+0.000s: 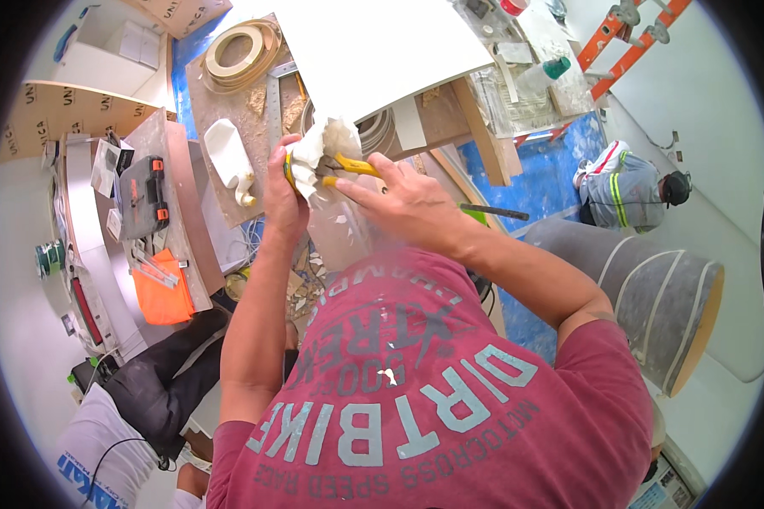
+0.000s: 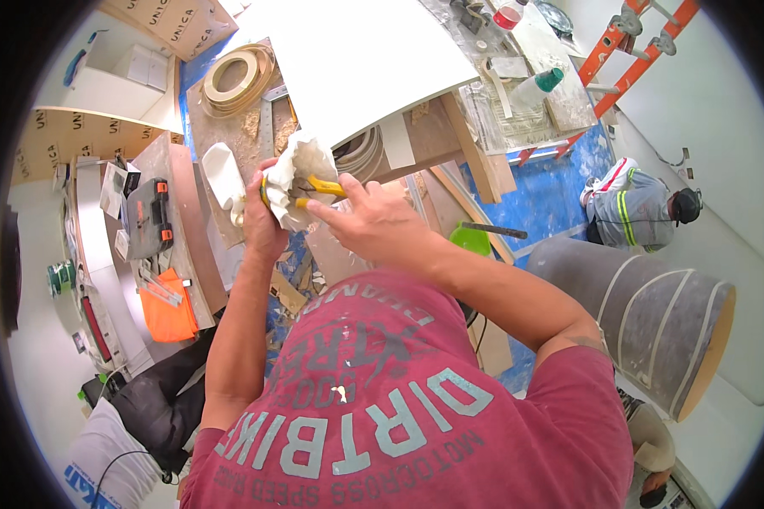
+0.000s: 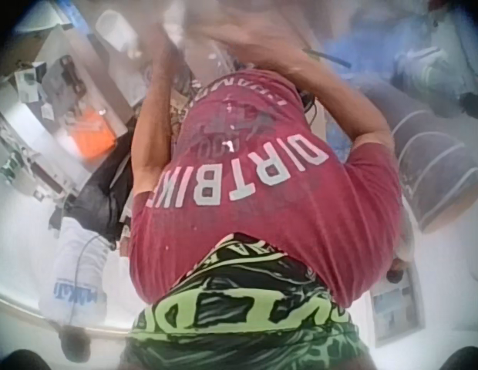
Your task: The person rinses a small paint can under running water in a kitchen sink, then moves to a workbench to scrape the inside of the can with a utility knife. They also wipe the can's exterior with a cloth.
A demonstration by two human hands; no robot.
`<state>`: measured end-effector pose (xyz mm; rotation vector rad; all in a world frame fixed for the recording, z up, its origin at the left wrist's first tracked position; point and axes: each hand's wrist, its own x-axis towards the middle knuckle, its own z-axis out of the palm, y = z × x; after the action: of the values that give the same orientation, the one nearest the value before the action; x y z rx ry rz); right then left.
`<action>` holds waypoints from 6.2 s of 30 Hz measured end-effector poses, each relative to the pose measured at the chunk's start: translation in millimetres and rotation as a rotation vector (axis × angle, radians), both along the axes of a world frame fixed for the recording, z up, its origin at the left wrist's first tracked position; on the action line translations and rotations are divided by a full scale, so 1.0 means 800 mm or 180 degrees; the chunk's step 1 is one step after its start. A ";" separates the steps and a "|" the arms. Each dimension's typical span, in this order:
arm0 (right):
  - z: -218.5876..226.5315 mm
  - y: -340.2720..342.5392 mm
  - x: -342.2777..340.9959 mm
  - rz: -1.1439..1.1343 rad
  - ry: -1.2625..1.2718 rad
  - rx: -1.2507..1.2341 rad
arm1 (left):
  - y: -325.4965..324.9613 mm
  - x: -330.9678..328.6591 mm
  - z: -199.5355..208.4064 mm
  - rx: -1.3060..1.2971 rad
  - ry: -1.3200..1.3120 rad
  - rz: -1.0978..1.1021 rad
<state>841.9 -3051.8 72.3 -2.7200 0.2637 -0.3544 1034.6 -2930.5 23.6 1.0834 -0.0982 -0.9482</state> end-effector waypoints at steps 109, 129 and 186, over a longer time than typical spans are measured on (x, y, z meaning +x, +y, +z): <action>0.058 -0.070 0.060 0.0741 0.2453 0.4172 | 0.084 0.013 0.050 -0.0384 -0.0748 -0.0378; 0.031 0.048 0.060 -0.0241 0.0640 0.5177 | 0.068 0.022 0.016 0.0439 -0.1315 0.0980; 0.041 -0.070 0.063 0.0982 0.2454 0.5888 | 0.081 0.062 0.107 -0.0339 -0.1997 -0.1216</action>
<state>892.3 -3107.8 105.3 -0.8812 0.1781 0.7267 1084.1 -2865.6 109.2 1.2541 -0.8864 -0.8935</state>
